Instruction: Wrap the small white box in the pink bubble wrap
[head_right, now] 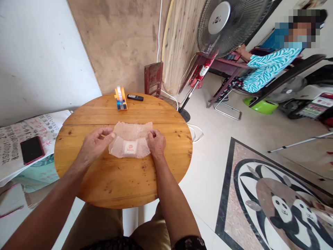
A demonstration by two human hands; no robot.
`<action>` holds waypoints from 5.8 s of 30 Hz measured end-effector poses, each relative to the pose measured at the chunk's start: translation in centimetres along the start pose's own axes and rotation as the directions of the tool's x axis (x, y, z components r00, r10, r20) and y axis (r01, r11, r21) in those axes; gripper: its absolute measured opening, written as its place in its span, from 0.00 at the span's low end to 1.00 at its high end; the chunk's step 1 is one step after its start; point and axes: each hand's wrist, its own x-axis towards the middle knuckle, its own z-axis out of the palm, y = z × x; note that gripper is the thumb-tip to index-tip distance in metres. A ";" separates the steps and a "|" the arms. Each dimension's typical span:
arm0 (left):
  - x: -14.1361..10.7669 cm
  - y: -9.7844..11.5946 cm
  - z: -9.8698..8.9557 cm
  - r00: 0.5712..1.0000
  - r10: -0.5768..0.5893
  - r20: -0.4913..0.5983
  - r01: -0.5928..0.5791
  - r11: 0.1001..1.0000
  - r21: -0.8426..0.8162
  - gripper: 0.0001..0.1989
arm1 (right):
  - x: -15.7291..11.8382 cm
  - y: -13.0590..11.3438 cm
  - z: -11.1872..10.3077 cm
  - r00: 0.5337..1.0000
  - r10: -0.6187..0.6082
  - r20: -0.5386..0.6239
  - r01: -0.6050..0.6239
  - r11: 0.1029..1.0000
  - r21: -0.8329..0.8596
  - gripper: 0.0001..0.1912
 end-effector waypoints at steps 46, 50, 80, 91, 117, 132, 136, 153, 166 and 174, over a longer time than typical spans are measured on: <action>-2.8 -3.6 2.4 0.820 0.165 0.549 -0.411 0.836 0.363 0.54 | -4.0 -4.7 -4.7 0.888 -0.434 0.151 0.448 0.891 -0.073 0.15; -2.8 -3.9 2.5 0.814 0.204 0.544 -0.441 0.826 0.351 0.53 | -6.2 -5.8 -3.6 0.657 -0.595 0.463 0.670 0.743 0.004 0.28; -3.0 -3.0 2.7 0.794 0.211 0.570 -0.484 0.787 0.383 0.42 | -4.9 -10.5 -1.8 0.878 -0.259 0.402 0.465 0.659 -0.591 0.27; -3.2 0.0 2.3 0.725 0.205 0.658 -0.610 0.635 0.474 0.29 | 1.1 -3.5 -3.0 0.961 -0.053 0.273 0.141 0.940 -0.311 0.12; -0.2 -1.9 4.4 0.614 0.206 0.762 -0.637 0.699 0.324 0.46 | -3.1 -3.9 -2.6 0.807 -0.476 0.350 0.581 0.532 -0.616 0.07; 0.0 -2.3 4.6 0.596 0.229 0.769 -0.643 0.710 0.287 0.45 | -3.9 -5.2 -1.9 0.799 -0.320 0.508 0.566 0.684 -0.460 0.27; 0.5 -2.4 4.1 0.565 0.191 0.803 -0.648 0.705 0.289 0.49 | -2.3 -3.3 -1.9 0.819 -0.209 0.534 0.516 0.675 -0.527 0.24; 2.2 -4.5 4.0 0.632 0.246 0.735 -0.616 0.735 0.284 0.41 | -2.0 -3.1 -7.6 0.887 -0.304 0.346 0.456 0.687 -0.566 0.25; 2.2 -4.3 4.2 0.633 0.282 0.721 -0.621 0.742 0.255 0.38 | -2.3 -2.0 -10.8 0.981 -0.014 0.196 0.016 1.000 -0.013 0.18; 2.3 -4.2 3.6 0.651 0.279 0.706 -0.564 0.800 0.205 0.39 | -5.5 -7.9 -5.0 0.870 -0.231 0.437 0.286 0.956 -0.063 0.17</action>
